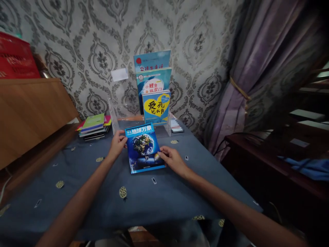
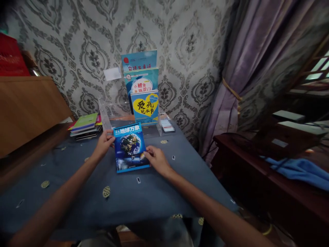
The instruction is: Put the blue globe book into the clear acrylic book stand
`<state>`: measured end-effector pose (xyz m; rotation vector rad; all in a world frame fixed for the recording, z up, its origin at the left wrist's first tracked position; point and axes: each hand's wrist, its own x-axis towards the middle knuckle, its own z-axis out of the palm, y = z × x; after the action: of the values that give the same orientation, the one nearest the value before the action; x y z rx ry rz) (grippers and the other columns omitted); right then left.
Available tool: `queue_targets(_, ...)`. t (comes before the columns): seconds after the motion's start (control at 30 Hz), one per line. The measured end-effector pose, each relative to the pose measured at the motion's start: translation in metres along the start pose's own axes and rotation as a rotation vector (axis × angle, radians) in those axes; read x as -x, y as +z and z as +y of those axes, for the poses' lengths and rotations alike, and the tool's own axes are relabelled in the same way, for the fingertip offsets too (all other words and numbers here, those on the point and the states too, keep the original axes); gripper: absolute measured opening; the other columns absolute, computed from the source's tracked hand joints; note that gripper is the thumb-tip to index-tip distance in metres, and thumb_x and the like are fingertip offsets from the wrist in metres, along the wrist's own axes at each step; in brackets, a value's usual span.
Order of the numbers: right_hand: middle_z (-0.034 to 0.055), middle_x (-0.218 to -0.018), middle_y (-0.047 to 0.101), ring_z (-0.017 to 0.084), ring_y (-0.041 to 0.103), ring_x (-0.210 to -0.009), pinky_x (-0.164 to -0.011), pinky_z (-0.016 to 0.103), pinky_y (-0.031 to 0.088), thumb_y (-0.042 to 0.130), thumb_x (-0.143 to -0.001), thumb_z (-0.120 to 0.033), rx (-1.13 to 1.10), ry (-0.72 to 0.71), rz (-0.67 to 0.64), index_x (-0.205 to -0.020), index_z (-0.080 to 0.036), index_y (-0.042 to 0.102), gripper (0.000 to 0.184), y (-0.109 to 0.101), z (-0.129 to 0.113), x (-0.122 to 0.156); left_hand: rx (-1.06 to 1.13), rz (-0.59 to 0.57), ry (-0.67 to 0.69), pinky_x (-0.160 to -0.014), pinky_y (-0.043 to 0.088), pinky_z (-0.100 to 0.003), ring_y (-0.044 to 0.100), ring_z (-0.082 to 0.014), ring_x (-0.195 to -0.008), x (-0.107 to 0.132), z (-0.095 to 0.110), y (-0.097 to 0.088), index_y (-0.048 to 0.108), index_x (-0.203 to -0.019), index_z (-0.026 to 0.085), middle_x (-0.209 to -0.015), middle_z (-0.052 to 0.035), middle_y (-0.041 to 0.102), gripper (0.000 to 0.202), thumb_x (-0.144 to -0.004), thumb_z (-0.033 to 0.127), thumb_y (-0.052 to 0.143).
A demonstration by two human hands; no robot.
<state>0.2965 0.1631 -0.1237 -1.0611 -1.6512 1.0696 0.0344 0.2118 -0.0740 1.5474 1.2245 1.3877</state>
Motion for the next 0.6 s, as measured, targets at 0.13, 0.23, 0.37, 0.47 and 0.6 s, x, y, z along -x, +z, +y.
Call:
queue_targets(0.13, -0.0064, -0.057, 0.055, 0.009, 0.046, -0.038, -0.036, 0.022, 0.041, 0.058, -0.079, -0.045, 0.002, 0.107, 0.007, -0.080, -0.020, 0.055, 0.025, 0.001, 0.008, -0.004, -0.088, -0.047, -0.146, -0.046, 0.041, -0.020, 0.049, -0.0094, -0.045, -0.006, -0.031, 0.004, 0.044, -0.099, 0.021, -0.056, 0.0118, 0.049, 0.041, -0.068, 0.037, 0.065)
queue_targets(0.23, -0.0076, -0.052, 0.053, 0.009, 0.048, -0.035, -0.033, 0.019, 0.037, 0.057, -0.080, -0.039, 0.054, 0.188, -0.020, -0.077, -0.020, 0.054, 0.019, 0.000, 0.010, -0.002, -0.301, -0.070, -0.127, -0.050, 0.038, -0.023, 0.048, -0.0115, -0.045, -0.006, -0.047, 0.006, 0.048, -0.096, 0.021, -0.053, 0.0111, 0.048, 0.027, -0.074, 0.031, 0.061)
queue_targets(0.37, -0.0086, -0.047, 0.053, 0.009, 0.050, -0.033, -0.033, 0.018, 0.035, 0.058, -0.083, -0.030, 0.139, 0.296, -0.060, -0.076, -0.021, 0.051, 0.013, -0.001, 0.002, 0.001, -0.674, -0.147, 0.018, -0.068, 0.044, -0.028, 0.060, -0.0163, -0.066, -0.003, -0.056, 0.004, 0.058, -0.092, 0.020, -0.063, 0.0044, 0.058, 0.013, -0.079, 0.020, 0.060)
queue_targets(0.47, -0.0091, -0.047, 0.053, 0.010, 0.050, -0.033, -0.036, 0.019, 0.035, 0.057, -0.086, -0.025, 0.280, 0.310, -0.095, -0.079, -0.021, 0.051, 0.010, -0.002, -0.008, 0.001, -0.903, -0.180, 0.048, -0.078, 0.047, -0.031, 0.063, -0.0198, -0.080, 0.001, -0.054, 0.005, 0.062, -0.101, 0.019, -0.079, -0.0014, 0.066, 0.016, -0.086, 0.020, 0.056)
queue_targets(0.6, -0.0024, -0.061, 0.064, 0.013, 0.062, -0.052, -0.047, 0.020, 0.037, 0.058, -0.090, -0.026, 0.646, 0.276, -0.124, -0.088, -0.019, 0.059, 0.007, -0.004, -0.021, 0.001, -1.087, -0.207, 0.172, -0.094, 0.047, -0.037, 0.061, -0.0250, -0.108, 0.007, -0.050, 0.009, 0.066, -0.108, 0.018, -0.113, -0.0102, 0.067, 0.021, -0.092, 0.020, 0.052)
